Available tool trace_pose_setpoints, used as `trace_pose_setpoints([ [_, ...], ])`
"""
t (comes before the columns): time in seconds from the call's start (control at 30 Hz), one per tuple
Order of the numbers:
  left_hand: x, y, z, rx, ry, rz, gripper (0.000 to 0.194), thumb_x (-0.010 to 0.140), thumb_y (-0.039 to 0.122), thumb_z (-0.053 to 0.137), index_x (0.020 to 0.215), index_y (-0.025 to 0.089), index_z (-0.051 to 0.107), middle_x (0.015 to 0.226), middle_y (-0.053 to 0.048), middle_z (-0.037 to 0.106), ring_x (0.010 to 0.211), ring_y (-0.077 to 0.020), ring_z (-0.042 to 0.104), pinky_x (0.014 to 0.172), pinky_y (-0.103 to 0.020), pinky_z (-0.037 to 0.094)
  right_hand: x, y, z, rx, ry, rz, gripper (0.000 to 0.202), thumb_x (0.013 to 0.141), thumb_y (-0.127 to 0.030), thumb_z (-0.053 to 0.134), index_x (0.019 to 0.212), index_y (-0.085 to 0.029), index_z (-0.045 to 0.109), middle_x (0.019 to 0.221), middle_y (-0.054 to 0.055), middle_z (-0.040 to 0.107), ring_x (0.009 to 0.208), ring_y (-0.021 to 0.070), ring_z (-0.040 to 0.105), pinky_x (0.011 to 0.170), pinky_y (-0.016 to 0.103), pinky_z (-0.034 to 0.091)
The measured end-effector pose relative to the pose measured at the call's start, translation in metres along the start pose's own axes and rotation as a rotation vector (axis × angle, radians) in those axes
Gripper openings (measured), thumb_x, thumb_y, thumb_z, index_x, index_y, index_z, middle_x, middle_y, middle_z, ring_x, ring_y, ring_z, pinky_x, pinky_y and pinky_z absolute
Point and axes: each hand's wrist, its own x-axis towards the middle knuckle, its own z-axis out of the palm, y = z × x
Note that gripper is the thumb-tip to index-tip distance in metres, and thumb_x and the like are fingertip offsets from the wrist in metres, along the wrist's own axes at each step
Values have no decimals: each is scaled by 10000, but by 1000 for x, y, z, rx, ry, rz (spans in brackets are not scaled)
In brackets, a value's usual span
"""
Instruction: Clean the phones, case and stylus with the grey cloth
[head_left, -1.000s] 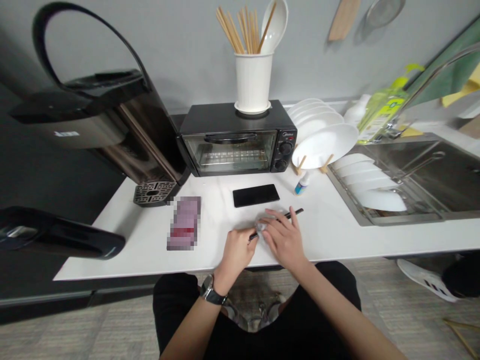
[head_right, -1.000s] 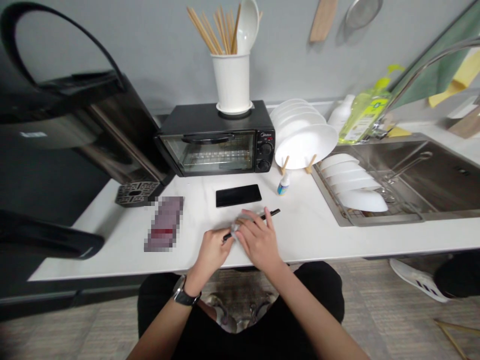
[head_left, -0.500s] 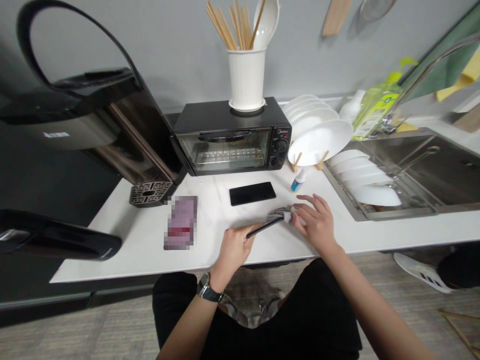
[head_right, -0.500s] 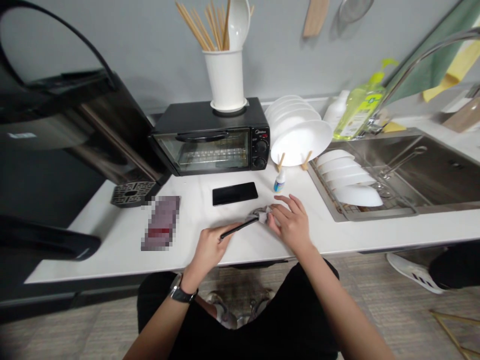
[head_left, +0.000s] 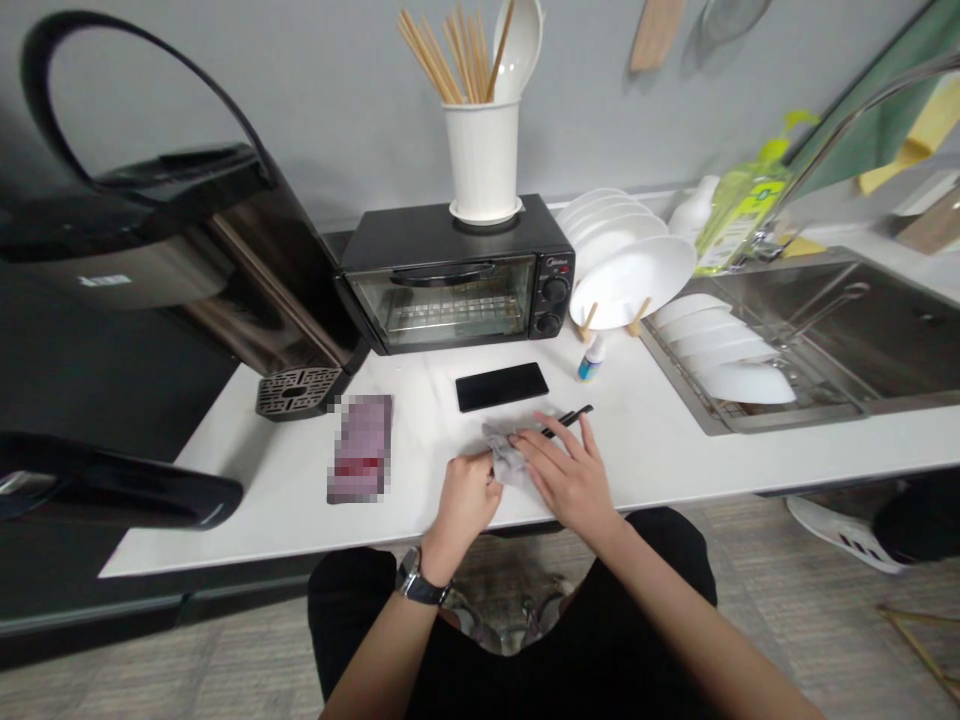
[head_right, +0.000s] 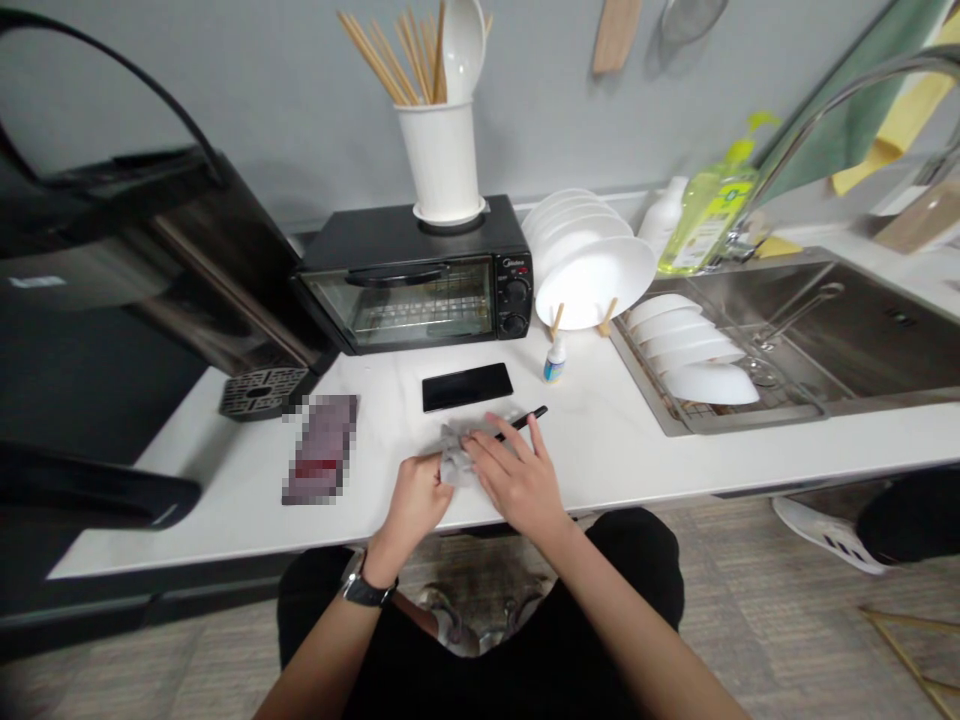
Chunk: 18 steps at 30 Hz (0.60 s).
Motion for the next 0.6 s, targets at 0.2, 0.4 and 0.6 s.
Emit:
trace_pose_setpoints([
  [0.2, 2, 8, -6, -197, 41, 46, 269, 1007, 216, 590, 1175, 276, 792, 1110, -32, 825, 974, -217, 787, 860, -277, 594, 4, 72, -20, -109, 47, 104, 225, 996, -143, 573, 1144, -232, 717, 1130, 13, 803, 1335, 297, 610, 1278, 592, 231],
  [0.4, 4, 5, -3, -122, 5, -10, 252, 994, 184, 567, 929, 201, 810, 862, -62, 819, 684, -184, 736, 645, -251, 520, 9, 16, -9, 47, -47, 63, 384, 1037, -245, 519, 1409, -238, 614, 1376, 50, 719, 1405, 280, 553, 1313, 578, 132],
  [0.6, 5, -2, 2, 15, -31, -45, 276, 820, 42, 598, 586, 169, 672, 587, -67, 683, 531, -178, 612, 557, -270, 408, -3, -36, 7, 93, -64, -80, 518, 1041, -240, 484, 1556, -178, 474, 1504, 77, 623, 1469, 211, 501, 1337, 469, 43],
])
